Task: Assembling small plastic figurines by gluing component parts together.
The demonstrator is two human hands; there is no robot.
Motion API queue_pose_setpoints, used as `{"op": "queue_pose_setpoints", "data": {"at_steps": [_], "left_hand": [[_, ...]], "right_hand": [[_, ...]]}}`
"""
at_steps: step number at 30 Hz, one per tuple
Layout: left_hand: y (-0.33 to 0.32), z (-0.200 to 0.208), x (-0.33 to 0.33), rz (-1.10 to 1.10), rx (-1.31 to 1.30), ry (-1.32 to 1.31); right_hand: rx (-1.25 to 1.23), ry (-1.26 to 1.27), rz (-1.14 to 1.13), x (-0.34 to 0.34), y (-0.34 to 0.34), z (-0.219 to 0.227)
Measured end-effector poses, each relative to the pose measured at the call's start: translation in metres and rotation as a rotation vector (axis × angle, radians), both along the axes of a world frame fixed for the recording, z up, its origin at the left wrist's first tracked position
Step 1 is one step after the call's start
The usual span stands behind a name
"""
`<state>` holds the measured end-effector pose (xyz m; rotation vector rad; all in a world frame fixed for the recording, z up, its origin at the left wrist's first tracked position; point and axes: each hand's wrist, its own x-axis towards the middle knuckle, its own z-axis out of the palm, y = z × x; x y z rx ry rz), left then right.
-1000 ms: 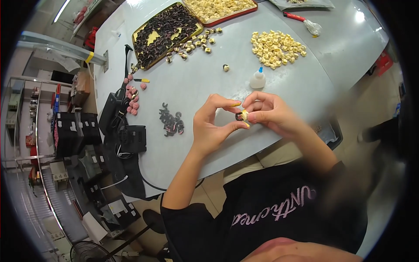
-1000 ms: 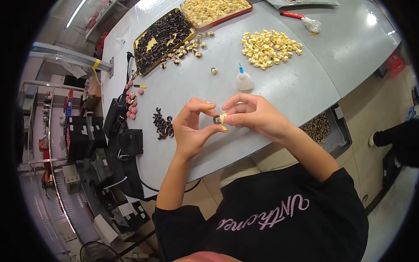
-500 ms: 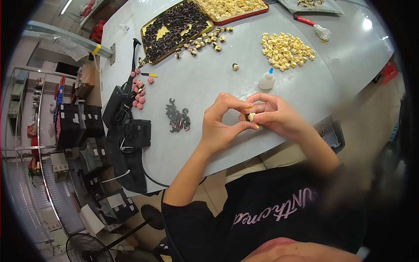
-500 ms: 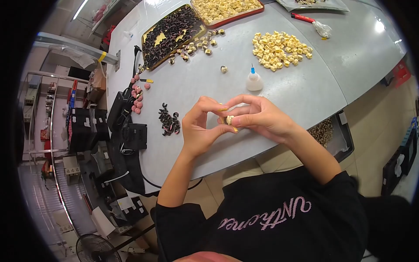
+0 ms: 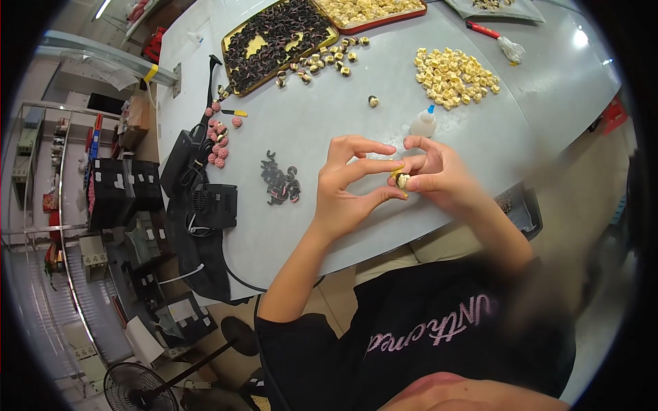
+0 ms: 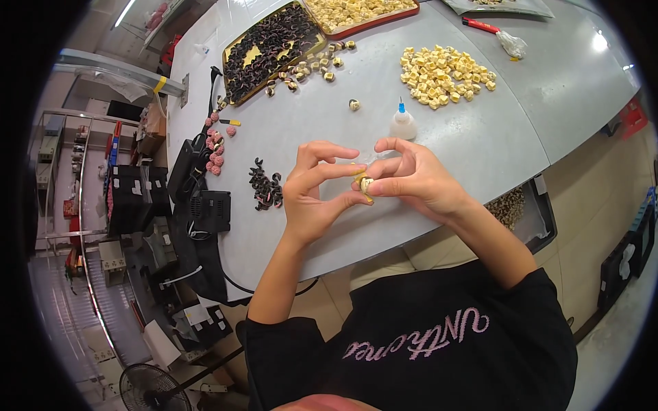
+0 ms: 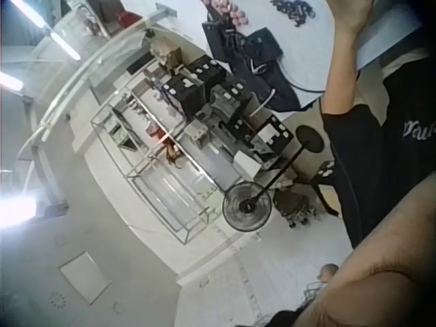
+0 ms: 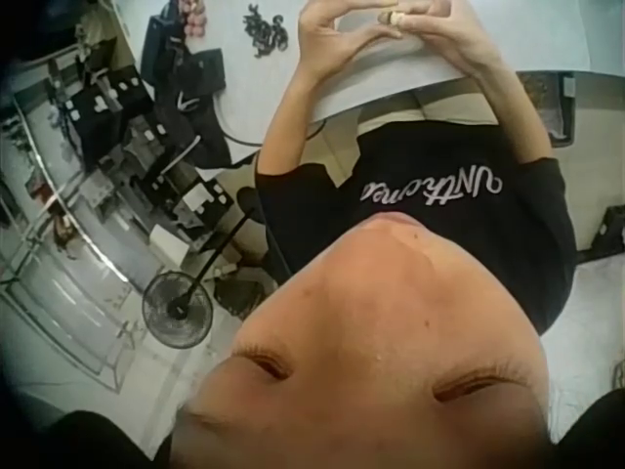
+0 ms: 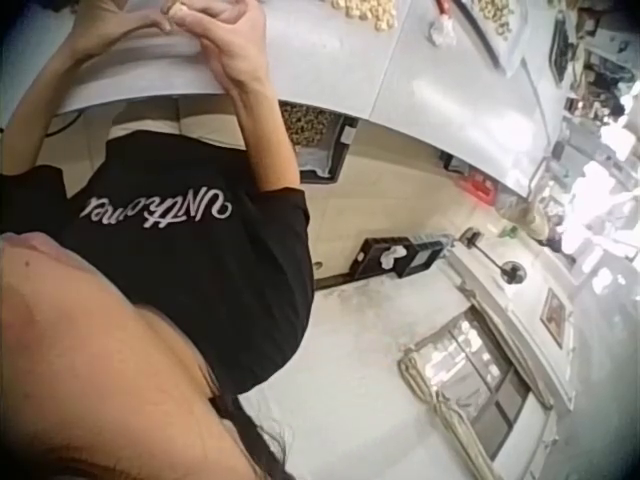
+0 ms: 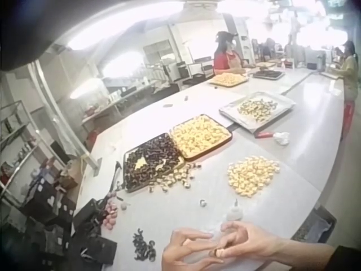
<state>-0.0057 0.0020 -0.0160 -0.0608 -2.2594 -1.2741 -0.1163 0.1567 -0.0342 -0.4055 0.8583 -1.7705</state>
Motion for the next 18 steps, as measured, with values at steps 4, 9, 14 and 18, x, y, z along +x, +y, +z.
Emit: {"op": "queue_pose_setpoints", "data": {"at_steps": [4, 9, 14, 18], "left_hand": [[0.0, -0.001, 0.001, -0.015, -0.026, 0.033], [0.004, -0.001, 0.003, 0.033, -0.057, 0.052], [0.007, -0.003, 0.007, 0.146, -0.179, 0.111], [0.008, -0.005, 0.007, 0.182, -0.228, 0.176]], "right_hand": [[-0.019, 0.063, 0.022, -0.002, 0.0, 0.001], [-0.04, 0.11, 0.035, -0.004, -0.001, 0.0], [-0.07, 0.075, 0.031, 0.0, -0.006, 0.004], [-0.103, 0.054, 0.059, -0.001, -0.01, 0.004]]}}
